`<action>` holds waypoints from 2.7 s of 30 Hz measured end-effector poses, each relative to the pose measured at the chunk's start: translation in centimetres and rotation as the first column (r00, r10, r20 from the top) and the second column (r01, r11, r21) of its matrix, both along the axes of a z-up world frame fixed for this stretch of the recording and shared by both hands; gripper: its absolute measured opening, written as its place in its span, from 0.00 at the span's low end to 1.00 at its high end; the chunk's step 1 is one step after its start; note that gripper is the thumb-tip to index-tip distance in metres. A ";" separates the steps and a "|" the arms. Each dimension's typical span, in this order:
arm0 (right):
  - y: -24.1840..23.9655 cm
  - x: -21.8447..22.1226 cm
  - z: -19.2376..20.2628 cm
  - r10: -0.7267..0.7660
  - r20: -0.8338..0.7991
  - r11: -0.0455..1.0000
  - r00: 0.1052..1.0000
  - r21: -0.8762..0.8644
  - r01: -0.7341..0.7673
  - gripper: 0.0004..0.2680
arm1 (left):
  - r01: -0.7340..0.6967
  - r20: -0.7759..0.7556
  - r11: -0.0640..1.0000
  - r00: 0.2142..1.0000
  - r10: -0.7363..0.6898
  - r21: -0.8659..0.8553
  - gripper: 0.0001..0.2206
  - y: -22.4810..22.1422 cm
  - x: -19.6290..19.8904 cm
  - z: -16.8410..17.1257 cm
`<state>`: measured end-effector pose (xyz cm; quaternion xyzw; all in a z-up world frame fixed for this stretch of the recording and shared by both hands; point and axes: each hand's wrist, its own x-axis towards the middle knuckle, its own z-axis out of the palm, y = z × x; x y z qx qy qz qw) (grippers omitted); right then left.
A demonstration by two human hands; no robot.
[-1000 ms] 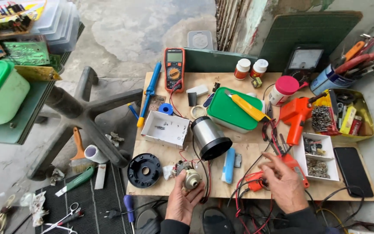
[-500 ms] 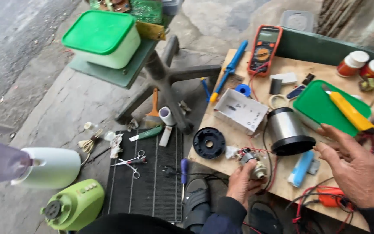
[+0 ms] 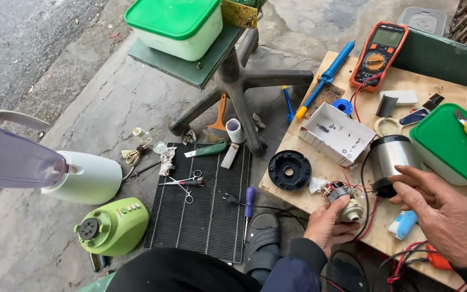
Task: Disassembling and inspecting a blender motor using a power drill and manual manipulation on a repair bench.
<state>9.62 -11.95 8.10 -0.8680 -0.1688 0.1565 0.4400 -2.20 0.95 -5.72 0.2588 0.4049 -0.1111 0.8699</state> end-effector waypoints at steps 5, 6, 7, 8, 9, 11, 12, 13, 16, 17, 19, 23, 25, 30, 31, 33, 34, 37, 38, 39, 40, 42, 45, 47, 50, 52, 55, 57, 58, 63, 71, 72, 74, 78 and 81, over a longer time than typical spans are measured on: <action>0.0 0.0 0.0 0.015 0.053 0.997 0.998 0.074 -0.019 0.12 | -0.017 -0.028 0.998 0.999 0.019 0.053 0.36 -0.5 0.5 -0.3; -0.1 0.1 -0.1 0.025 0.117 0.999 0.993 0.021 -0.028 0.09 | -0.011 -0.023 0.999 1.000 0.012 0.053 0.35 -0.4 0.6 -0.4; -0.6 0.1 -0.1 0.032 0.177 0.999 0.984 -0.039 -0.026 0.09 | 0.003 -0.021 0.999 1.000 -0.002 0.045 0.35 -0.7 0.5 -0.4; -1.1 0.6 -1.0 0.032 0.173 0.999 0.984 -0.043 -0.025 0.09 | 0.004 -0.025 0.999 1.000 -0.003 0.041 0.35 -0.1 0.3 0.0; -2.0 1.0 -2.0 0.038 0.162 0.998 0.986 0.036 -0.044 0.10 | 0.000 -0.005 1.000 1.000 0.000 0.012 0.37 0.2 0.1 0.3; -3.1 0.7 -2.2 0.024 0.145 0.995 0.989 0.095 -0.038 0.11 | 0.018 0.008 0.999 1.000 -0.018 -0.037 0.39 0.8 -0.4 1.1; -3.2 0.0 -1.5 0.002 0.142 0.993 0.990 0.117 -0.019 0.09 | -0.006 0.023 0.999 1.000 0.007 -0.039 0.37 1.2 -0.6 1.5; -3.7 -0.6 -0.5 -0.029 0.146 0.991 0.989 0.132 0.009 0.11 | -0.022 0.044 0.999 0.999 0.024 -0.048 0.34 1.3 -0.4 2.0; -6.1 -2.2 0.6 -0.129 0.076 0.990 0.989 0.070 0.124 0.09 | -0.035 0.014 0.998 0.999 0.036 -0.042 0.26 1.1 0.7 -0.6; -7.1 -3.2 0.6 -0.147 0.078 0.988 0.986 0.056 0.143 0.09 | -0.016 0.014 0.998 1.000 0.017 -0.057 0.26 1.1 0.5 0.5; -8.6 -5.1 0.5 -0.328 -0.030 0.944 0.944 -0.036 0.327 0.10 | -0.026 0.030 0.998 0.999 0.028 -0.058 0.33 1.9 0.1 2.6; -15.5 -9.8 -6.8 -0.519 -0.152 0.847 0.841 0.041 0.530 0.09 | -0.031 0.015 0.999 0.999 0.031 -0.040 0.35 1.5 0.6 3.4; -21.0 -11.1 -12.7 -0.600 -0.538 0.788 0.592 -0.271 0.553 0.15 | -0.075 0.002 0.996 0.997 0.076 -0.039 0.36 1.3 0.9 3.8; -34.1 -23.8 -33.3 -0.445 -0.433 0.880 0.784 -0.372 0.295 0.17 | -0.109 0.006 0.994 0.994 0.109 0.001 0.42 1.0 1.1 3.3; -35.3 -26.5 -36.6 -0.401 -0.410 0.884 0.819 -0.407 0.230 0.18 | -0.107 -0.008 0.994 0.994 0.107 0.006 0.41 0.7 1.3 2.9; -35.9 -24.1 -37.8 -0.309 -0.373 0.868 0.875 -0.486 0.099 0.22 | -0.045 -0.058 0.999 0.997 0.046 0.018 0.37 1.1 1.9 3.5; -35.5 -23.0 -38.5 -0.261 -0.360 0.848 0.895 -0.530 0.034 0.24 | -0.013 -0.114 0.999 0.993 0.017 0.033 0.34 1.2 2.3 3.7; -27.1 -20.5 -26.7 -0.237 -0.657 0.794 0.716 -0.556 -0.248 0.21 | -0.009 -0.158 0.997 0.987 0.021 0.077 0.35 0.8 2.5 7.3; -27.3 -21.2 -27.5 -0.242 -0.659 0.798 0.712 -0.552 -0.240 0.21 | 0.002 -0.160 0.997 0.987 0.011 0.081 0.35 0.7 2.7 7.1; -27.5 -21.9 -28.5 -0.169 -0.649 0.808 0.742 -0.522 -0.273 0.22 | 0.007 -0.162 0.995 0.987 0.009 0.097 0.33 0.7 2.7 6.9; -27.6 -22.6 -29.4 -0.094 -0.634 0.815 0.767 -0.492 -0.307 0.24 | 0.011 -0.164 0.993 0.986 0.008 0.114 0.32 0.7 2.7 6.6; -27.3 -23.2 -29.4 -0.052 -0.577 0.795 0.815 -0.517 -0.315 0.24 | 0.009 -0.161 0.993 0.987 0.010 0.117 0.31 0.6 2.6 6.4; -26.6 -22.6 -29.4 -0.044 -0.484 0.766 0.874 -0.578 -0.281 0.23 | 0.002 -0.152 0.993 0.988 0.016 0.114 0.31 0.5 2.5 5.9; -25.9 -23.1 -28.1 -0.085 -0.453 0.762 0.888 -0.603 -0.235 0.22 | 0.007 -0.149 0.993 0.989 0.011 0.117 0.32 0.6 2.5 6.0; -25.1 -24.4 -25.5 -0.189 -0.135 0.864 0.973 -0.493 0.099 0.11 | 0.024 -0.165 0.991 0.986 -0.002 0.131 0.32 0.4 2.7 6.1; -24.6 -24.5 -25.7 0.050 -0.195 0.932 0.980 -0.343 -0.116 0.10 | 0.024 -0.157 0.992 0.988 -0.003 0.127 0.34 0.7 2.7 5.4; -23.2 -24.1 -29.1 0.282 -0.149 0.911 0.948 -0.269 -0.314 0.20 | 0.006 -0.158 0.994 0.987 0.012 0.113 0.35 0.6 2.6 5.6; -22.7 -23.6 -30.0 0.343 -0.223 0.836 0.912 -0.370 -0.405 0.19 | 0.005 -0.158 0.993 0.987 0.014 0.120 0.34 0.5 2.5 5.8; -22.5 -23.2 -30.4 0.389 -0.304 0.740 0.870 -0.458 -0.492 0.18 | 0.004 -0.159 0.992 0.987 0.016 0.125 0.34 0.5 2.6 5.9; -25.8 -23.5 -32.4 0.265 -0.159 0.659 0.951 -0.690 -0.299 0.23 | 0.016 -0.166 0.990 0.986 0.007 0.137 0.33 0.5 2.7 6.1; -26.6 -21.8 -32.2 -0.001 -0.322 0.538 0.947 -0.798 -0.271 0.26 | 0.024 -0.178 0.986 0.984 0.006 0.162 0.34 -0.2 2.9 6.8; -26.8 -21.6 -32.4 0.000 -0.170 0.568 0.985 -0.811 -0.140 0.24 | 0.010 -0.164 0.984 0.986 0.019 0.179 0.34 -0.3 3.0 6.1; -26.8 -21.0 -32.6 -0.012 -0.010 0.595 1.000 -0.804 0.000 0.24 | 0.003 -0.146 0.981 0.989 0.026 0.194 0.33 -0.5 3.0 5.6; -27.3 -18.7 -30.4 -0.078 -0.340 0.662 0.937 -0.720 -0.206 0.23 | -0.065 -0.175 0.978 0.979 0.101 0.198 0.35 -1.5 3.4 6.0; -28.2 -17.5 -24.7 -0.274 -0.436 0.800 0.857 -0.598 -0.048 0.19 | -0.088 -0.184 0.981 0.976 0.120 0.172 0.37 -1.9 3.6 4.9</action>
